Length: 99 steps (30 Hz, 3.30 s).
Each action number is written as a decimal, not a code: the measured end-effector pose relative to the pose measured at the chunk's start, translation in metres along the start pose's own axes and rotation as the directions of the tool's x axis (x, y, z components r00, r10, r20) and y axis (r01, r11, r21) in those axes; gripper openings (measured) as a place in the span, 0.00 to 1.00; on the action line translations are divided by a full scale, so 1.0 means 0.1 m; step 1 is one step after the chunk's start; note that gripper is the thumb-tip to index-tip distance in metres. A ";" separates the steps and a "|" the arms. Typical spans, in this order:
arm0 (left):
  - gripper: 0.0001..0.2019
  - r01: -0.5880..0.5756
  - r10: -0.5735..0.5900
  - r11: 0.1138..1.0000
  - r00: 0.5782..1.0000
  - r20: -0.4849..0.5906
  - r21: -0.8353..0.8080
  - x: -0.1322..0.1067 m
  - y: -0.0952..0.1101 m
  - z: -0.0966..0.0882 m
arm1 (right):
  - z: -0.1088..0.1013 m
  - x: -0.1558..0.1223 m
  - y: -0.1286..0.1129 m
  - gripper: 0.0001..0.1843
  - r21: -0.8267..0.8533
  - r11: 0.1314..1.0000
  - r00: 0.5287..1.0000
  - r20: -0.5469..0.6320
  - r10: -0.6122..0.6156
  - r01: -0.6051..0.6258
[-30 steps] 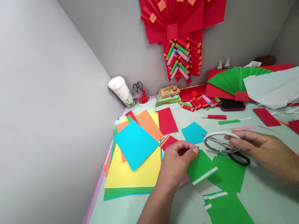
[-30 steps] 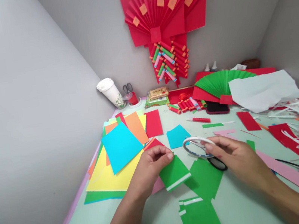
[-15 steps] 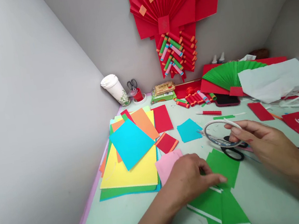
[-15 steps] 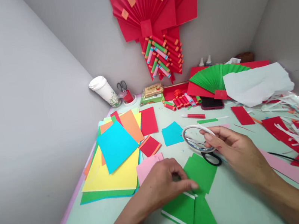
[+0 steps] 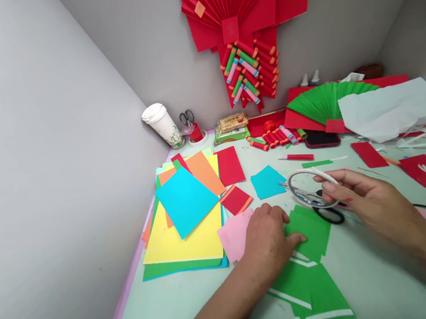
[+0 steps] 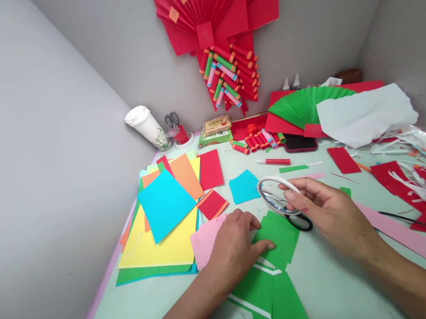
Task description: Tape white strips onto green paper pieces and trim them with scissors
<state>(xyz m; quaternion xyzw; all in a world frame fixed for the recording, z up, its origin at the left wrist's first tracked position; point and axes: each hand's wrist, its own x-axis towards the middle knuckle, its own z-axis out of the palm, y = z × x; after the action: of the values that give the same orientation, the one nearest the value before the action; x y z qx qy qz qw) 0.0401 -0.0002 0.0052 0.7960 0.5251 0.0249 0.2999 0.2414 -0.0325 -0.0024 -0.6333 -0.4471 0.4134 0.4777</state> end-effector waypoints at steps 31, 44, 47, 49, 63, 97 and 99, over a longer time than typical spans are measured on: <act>0.11 -0.011 0.015 0.949 1.000 0.011 -0.316 0.09 -0.05 -0.08 | 0.06 -0.04 -0.07 0.23 -0.031 0.999 0.999 0.032 0.018 -0.017; 0.14 0.022 0.038 0.567 0.998 0.053 -0.823 -0.01 -0.11 -0.33 | 0.03 -0.02 0.03 0.23 0.019 1.000 0.982 0.187 -0.014 0.010; 0.15 0.058 0.076 0.485 0.991 0.108 -0.873 -0.02 -0.13 -0.31 | 0.05 -0.05 0.07 0.21 0.058 0.998 0.967 0.250 -0.047 0.034; 0.16 0.054 0.104 0.463 0.988 0.115 -0.885 -0.02 -0.12 -0.31 | 0.07 -0.08 0.10 0.22 0.027 0.999 0.955 0.294 -0.032 0.026; 0.12 -0.008 0.048 0.601 0.998 0.027 -0.799 -0.04 -0.08 -0.30 | 0.17 -0.15 0.04 0.18 -0.218 0.950 0.925 0.353 -0.139 0.225; 0.16 -0.083 -0.064 0.476 0.990 -0.129 -0.875 -0.05 -0.16 -0.39 | 0.12 -0.13 0.09 0.13 -0.267 0.945 0.947 0.307 -0.101 0.187; 0.11 -0.114 -0.093 0.514 0.978 -0.187 -0.850 -0.04 -0.18 -0.39 | 0.09 -0.12 0.10 0.13 -0.250 0.948 0.959 0.252 -0.131 0.196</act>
<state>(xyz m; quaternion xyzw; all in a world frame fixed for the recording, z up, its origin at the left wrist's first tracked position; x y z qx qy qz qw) 0.0097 0.0188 0.0293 0.5405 0.4679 0.3655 0.5961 0.2311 -0.0432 -0.0124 -0.6008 -0.6037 0.3777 0.3633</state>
